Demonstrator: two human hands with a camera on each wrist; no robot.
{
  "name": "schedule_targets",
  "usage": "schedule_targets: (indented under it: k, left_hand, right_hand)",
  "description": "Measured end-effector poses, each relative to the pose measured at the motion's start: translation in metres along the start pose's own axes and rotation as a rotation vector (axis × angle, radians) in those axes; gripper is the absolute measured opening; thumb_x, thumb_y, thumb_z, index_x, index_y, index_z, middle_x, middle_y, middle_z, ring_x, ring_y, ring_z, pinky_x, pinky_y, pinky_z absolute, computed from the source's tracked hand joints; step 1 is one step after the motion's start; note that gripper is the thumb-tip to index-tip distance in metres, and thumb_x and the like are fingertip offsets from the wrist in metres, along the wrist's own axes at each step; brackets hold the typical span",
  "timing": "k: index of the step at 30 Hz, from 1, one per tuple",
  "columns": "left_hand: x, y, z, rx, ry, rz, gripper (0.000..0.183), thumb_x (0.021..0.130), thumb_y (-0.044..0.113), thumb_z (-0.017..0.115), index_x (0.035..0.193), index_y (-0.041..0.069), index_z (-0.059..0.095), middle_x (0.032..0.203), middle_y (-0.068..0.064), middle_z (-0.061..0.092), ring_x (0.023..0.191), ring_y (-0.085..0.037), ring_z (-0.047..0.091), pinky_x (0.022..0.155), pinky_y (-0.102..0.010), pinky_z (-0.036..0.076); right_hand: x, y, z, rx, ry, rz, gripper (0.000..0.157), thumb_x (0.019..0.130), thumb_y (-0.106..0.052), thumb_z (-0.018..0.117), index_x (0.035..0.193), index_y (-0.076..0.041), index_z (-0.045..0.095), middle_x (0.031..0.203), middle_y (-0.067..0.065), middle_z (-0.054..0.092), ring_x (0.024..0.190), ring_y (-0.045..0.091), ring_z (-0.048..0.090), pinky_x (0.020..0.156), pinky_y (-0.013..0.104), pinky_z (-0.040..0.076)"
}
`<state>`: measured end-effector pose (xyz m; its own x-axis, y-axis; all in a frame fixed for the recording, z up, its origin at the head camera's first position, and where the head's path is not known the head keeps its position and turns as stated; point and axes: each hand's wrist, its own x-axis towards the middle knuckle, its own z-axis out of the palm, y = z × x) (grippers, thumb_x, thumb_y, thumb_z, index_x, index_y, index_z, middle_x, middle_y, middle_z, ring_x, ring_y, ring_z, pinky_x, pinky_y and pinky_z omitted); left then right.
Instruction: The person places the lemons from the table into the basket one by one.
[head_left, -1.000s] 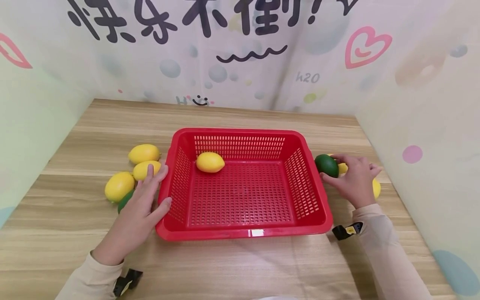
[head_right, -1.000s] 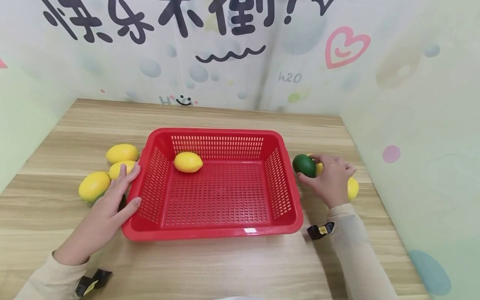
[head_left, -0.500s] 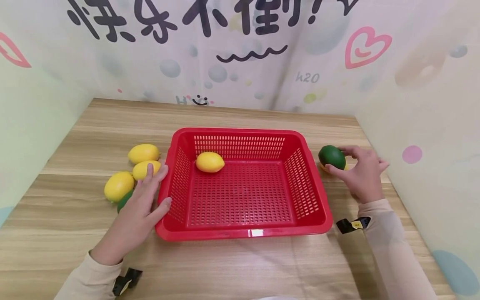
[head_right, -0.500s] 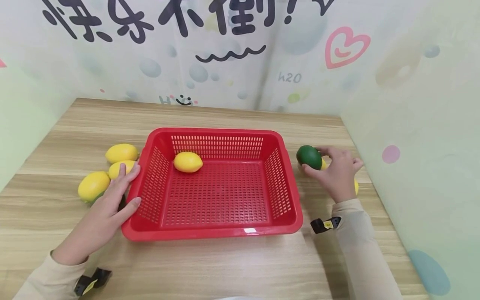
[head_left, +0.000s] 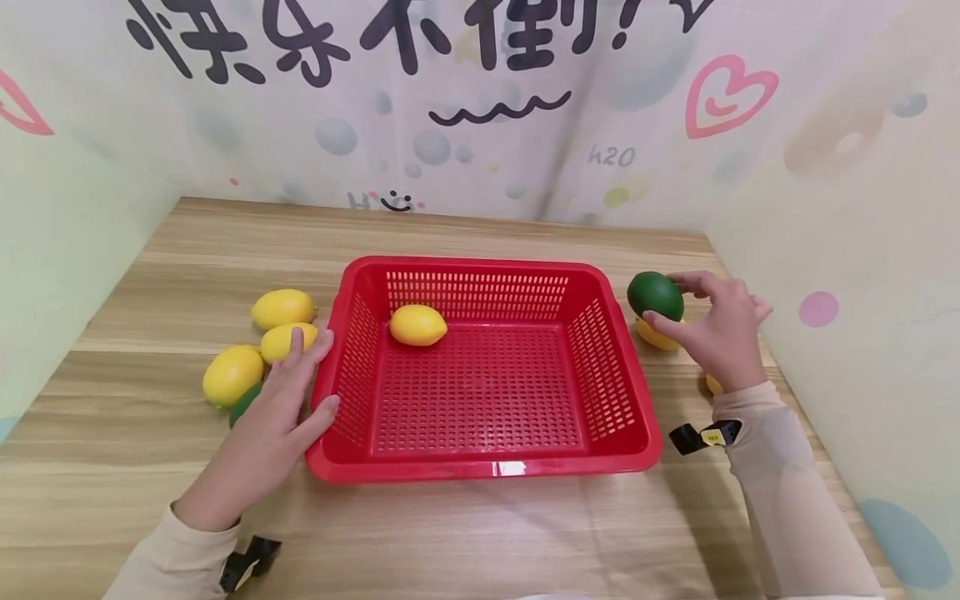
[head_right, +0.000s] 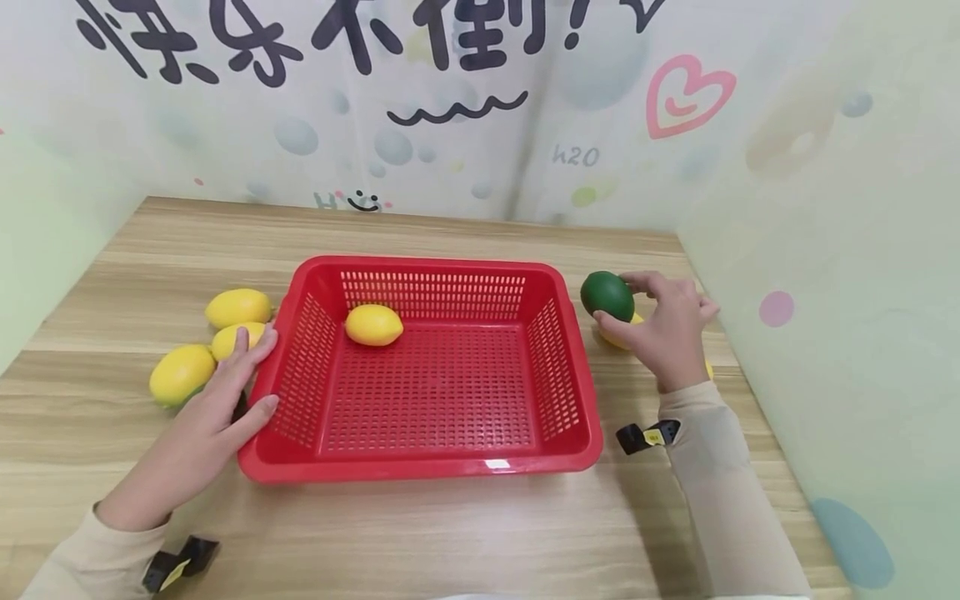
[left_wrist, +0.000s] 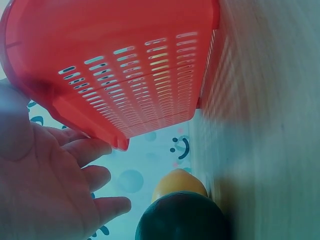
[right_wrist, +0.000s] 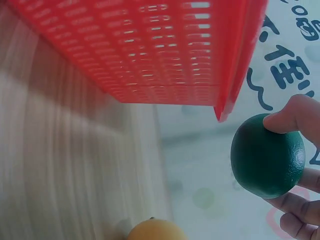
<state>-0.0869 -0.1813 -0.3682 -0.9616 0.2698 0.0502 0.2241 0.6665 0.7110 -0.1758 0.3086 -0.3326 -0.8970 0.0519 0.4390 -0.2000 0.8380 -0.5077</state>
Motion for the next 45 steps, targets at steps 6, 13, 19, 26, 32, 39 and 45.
schedule_targets:
  k: [6,13,19,26,32,39,45]
  left_hand:
    - [-0.001,-0.001,0.001,-0.017,0.009,0.009,0.071,0.097,0.025,0.051,0.154,0.027,0.008,0.159,-0.002,0.003,0.145,-0.024,-0.004,0.104,-0.067,0.02]
    - [0.0,-0.002,0.001,-0.004,0.004,0.009,0.071,0.098,0.027,0.05,0.153,0.027,0.007,0.159,-0.001,0.001,0.145,-0.025,-0.004,0.103,-0.068,0.022]
    - [0.0,-0.001,-0.001,0.007,0.002,0.014,0.073,0.097,0.026,0.052,0.154,0.027,0.007,0.159,-0.002,0.002,0.145,-0.025,-0.003,0.103,-0.067,0.023]
    - [-0.001,-0.001,-0.002,0.013,-0.006,0.004,0.074,0.096,0.027,0.053,0.153,0.028,0.006,0.159,-0.002,0.002,0.145,-0.025,-0.003,0.098,-0.069,0.03]
    - [-0.001,0.0,-0.002,0.021,-0.006,0.002,0.074,0.096,0.028,0.053,0.154,0.027,0.006,0.159,-0.002,0.004,0.145,-0.025,-0.004,0.098,-0.068,0.03]
    - [-0.001,0.0,-0.002,0.017,-0.017,-0.018,0.074,0.097,0.029,0.052,0.153,0.029,0.004,0.159,-0.002,0.001,0.145,-0.027,-0.004,0.092,-0.069,0.035]
    - [0.0,-0.001,-0.001,0.014,-0.02,-0.019,0.073,0.097,0.03,0.051,0.153,0.029,0.004,0.159,-0.003,-0.001,0.145,-0.029,-0.003,0.091,-0.069,0.036]
  right_hand:
    - [0.006,-0.007,-0.002,0.019,0.006,-0.009,0.051,0.069,-0.029,0.085,0.112,-0.01,0.067,0.103,0.011,0.063,0.1,0.025,0.045,0.093,0.059,0.007]
    - [0.015,-0.015,0.001,0.037,0.0,-0.032,0.052,0.069,-0.032,0.084,0.114,-0.01,0.067,0.105,0.01,0.064,0.102,0.024,0.044,0.096,0.061,0.004]
    - [0.021,-0.023,0.003,0.031,0.001,-0.048,0.052,0.069,-0.035,0.084,0.113,-0.011,0.068,0.103,0.008,0.063,0.102,0.024,0.044,0.094,0.059,0.006]
    - [0.023,-0.03,0.005,0.044,-0.009,-0.044,0.052,0.069,-0.037,0.084,0.112,-0.012,0.068,0.103,0.007,0.064,0.102,0.023,0.045,0.095,0.059,0.006]
    - [0.024,-0.035,0.012,0.052,-0.044,-0.069,0.052,0.07,-0.037,0.083,0.112,-0.011,0.068,0.104,0.007,0.064,0.1,0.025,0.047,0.094,0.059,0.006]
    - [0.027,-0.04,0.014,0.045,-0.049,-0.107,0.05,0.069,-0.035,0.083,0.111,-0.011,0.069,0.103,0.007,0.066,0.1,0.024,0.048,0.09,0.054,0.008]
    - [0.03,-0.039,0.01,0.034,-0.026,-0.118,0.048,0.069,-0.034,0.084,0.11,-0.012,0.07,0.101,0.007,0.068,0.099,0.022,0.048,0.087,0.054,0.008]
